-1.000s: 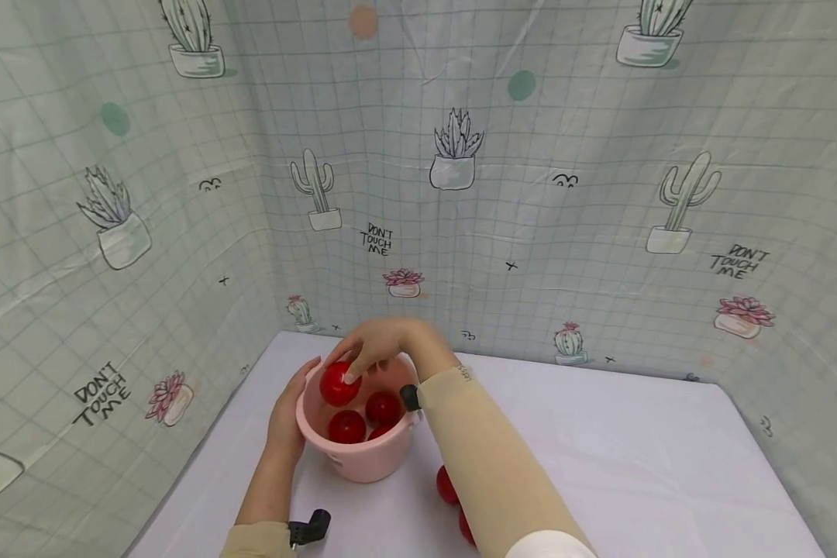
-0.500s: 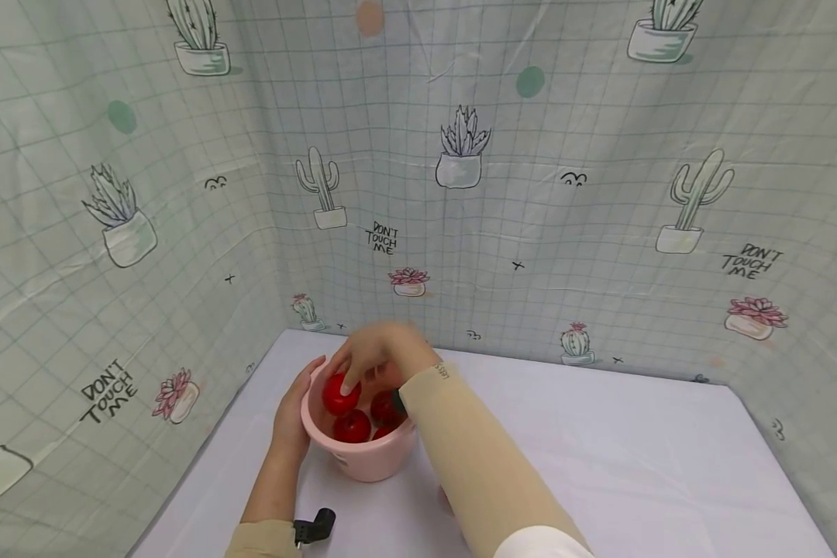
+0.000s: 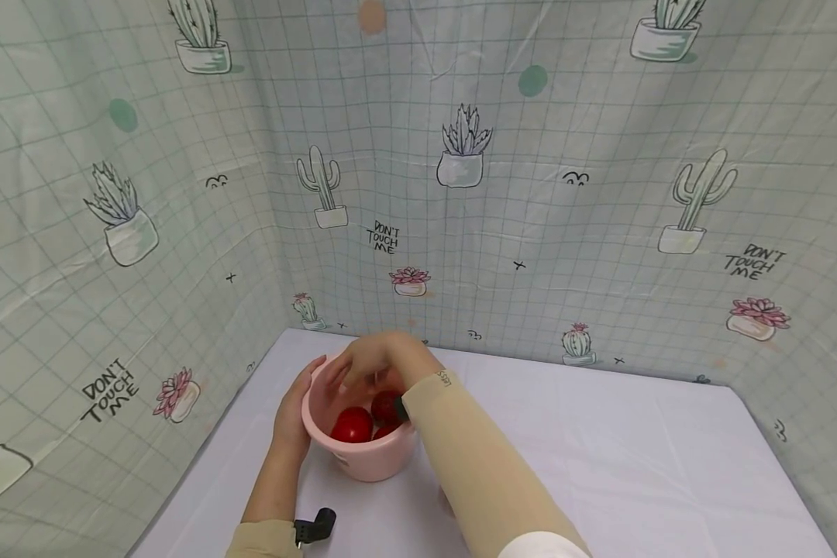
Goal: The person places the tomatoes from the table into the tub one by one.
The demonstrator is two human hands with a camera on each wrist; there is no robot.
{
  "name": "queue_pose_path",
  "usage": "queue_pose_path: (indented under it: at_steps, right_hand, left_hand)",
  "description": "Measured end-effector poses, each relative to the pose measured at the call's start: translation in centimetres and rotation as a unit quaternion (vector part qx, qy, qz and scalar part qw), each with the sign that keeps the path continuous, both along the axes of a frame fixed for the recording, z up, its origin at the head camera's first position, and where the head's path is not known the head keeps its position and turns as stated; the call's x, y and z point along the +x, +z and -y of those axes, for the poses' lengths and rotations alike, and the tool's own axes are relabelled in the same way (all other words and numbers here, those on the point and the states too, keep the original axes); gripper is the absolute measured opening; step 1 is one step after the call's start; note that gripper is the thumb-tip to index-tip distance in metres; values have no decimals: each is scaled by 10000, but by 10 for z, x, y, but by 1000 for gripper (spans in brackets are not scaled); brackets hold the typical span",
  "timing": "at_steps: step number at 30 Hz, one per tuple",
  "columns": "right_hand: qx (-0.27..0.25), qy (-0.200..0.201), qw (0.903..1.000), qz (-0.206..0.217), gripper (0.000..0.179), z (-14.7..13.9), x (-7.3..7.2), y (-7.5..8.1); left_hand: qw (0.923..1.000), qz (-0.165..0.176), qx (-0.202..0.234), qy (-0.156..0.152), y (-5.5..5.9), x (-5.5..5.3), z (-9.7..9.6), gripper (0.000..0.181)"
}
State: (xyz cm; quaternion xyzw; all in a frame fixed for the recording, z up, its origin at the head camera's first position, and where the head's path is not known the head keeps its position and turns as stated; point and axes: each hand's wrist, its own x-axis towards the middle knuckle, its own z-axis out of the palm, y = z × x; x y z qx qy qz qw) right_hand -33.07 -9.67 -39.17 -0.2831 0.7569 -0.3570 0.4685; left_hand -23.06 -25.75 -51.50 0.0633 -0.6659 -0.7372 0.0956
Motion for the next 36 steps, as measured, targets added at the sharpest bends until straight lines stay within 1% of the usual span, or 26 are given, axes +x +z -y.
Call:
queue_pose_path:
  at_steps: [2, 4, 6, 8, 10, 14, 17, 20, 22, 28, 31, 34, 36]
  right_hand:
    - [98, 318, 9986, -402, 35, 0, -3, 0]
    - [185, 640, 9949, -758, 36, -1, -5, 1]
    - [256, 1000, 9876, -1184, 36, -3, -8, 3]
    - [305, 1259, 9793, -1556, 36, -6, -9, 4]
    - [353, 1423, 9719, -1843, 36, -10, -10, 5]
    - [394, 1437, 9640, -2201, 36, -20, -8, 7]
    - [221, 1360, 9627, -2329, 37, -30, -8, 7]
    - [-94, 1208, 9657, -2298, 39, -43, -7, 7]
    - [-301, 1030, 9687, -2238, 40, -53, -7, 7]
    - [-875, 369, 9685, -2300, 34, -90, -2, 0]
    - [-1103, 29, 9680, -2252, 33, -113, 4, -6]
    - [-1217, -312, 9630, -2385, 34, -140, 14, -13]
    - [-1227, -574, 9604, -2435, 34, -159, 23, -19]
  left_hand:
    - [10000, 9, 15, -14, 1, 0, 0, 50]
    - [10000, 16, 41, -22, 1, 0, 0, 49]
    - [10000, 26, 51, -9, 2, 0, 0, 48]
    - [10000, 28, 57, 8, 3, 1, -1, 47]
    - [10000, 23, 47, 29, 3, 1, -2, 46]
    - [9999, 125, -12, 78, 4, 2, -3, 44]
    - [9997, 212, -52, 99, 6, 3, -4, 43]
    - [9996, 245, -104, 84, 7, 4, -4, 43]
    - [9996, 243, -126, 78, 7, 5, -4, 43]
    - [9997, 95, -191, 132, 5, 5, -4, 43]
    - [9996, 71, -244, 148, 5, 6, -5, 43]
    - [9995, 79, -271, 151, 5, 6, -6, 44]
    - [9993, 116, -316, 153, 6, 6, -7, 44]
